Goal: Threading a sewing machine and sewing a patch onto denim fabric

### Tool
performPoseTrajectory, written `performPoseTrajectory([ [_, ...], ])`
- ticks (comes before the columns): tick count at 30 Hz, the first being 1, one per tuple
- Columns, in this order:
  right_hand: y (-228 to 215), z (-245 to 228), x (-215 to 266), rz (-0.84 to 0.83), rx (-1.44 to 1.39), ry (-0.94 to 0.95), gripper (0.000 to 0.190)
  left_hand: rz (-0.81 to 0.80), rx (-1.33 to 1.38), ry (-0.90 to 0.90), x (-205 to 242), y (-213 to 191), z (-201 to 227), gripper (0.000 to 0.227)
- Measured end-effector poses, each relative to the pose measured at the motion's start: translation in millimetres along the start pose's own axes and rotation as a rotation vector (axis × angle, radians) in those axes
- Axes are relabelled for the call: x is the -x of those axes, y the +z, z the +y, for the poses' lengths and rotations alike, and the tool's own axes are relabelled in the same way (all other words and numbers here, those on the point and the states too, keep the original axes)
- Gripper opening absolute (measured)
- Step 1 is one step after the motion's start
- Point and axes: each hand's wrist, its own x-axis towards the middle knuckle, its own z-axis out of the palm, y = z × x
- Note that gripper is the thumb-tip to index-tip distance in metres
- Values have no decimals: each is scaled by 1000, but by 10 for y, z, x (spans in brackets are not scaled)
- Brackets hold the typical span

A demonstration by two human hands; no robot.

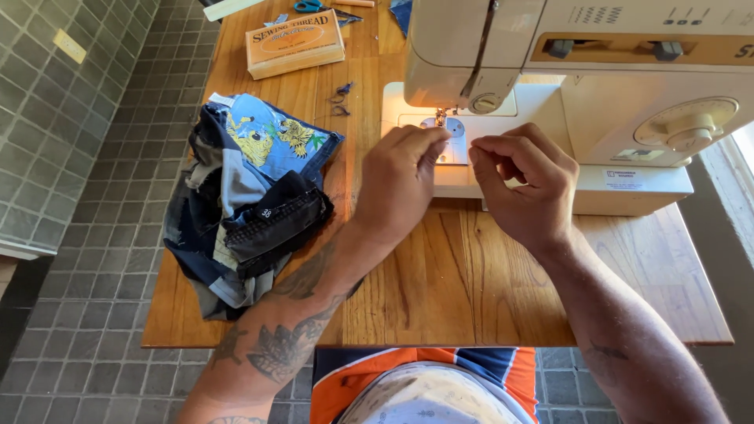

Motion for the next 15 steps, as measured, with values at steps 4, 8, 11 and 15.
performPoseTrajectory([
  [4,30,26,38,-4,8,3,13,-1,-121,67,-90,-73,-95,9],
  [8,27,28,31,-6,14,-8,12,0,-175,79,-155,-69,-154,11],
  [11,18,5,32,-6,1,8,12,-44,-174,108,-108,45,-177,10],
  [15,29,2,42,-10,-15,13,13,-112,-77,48,-76,72,-27,11],
])
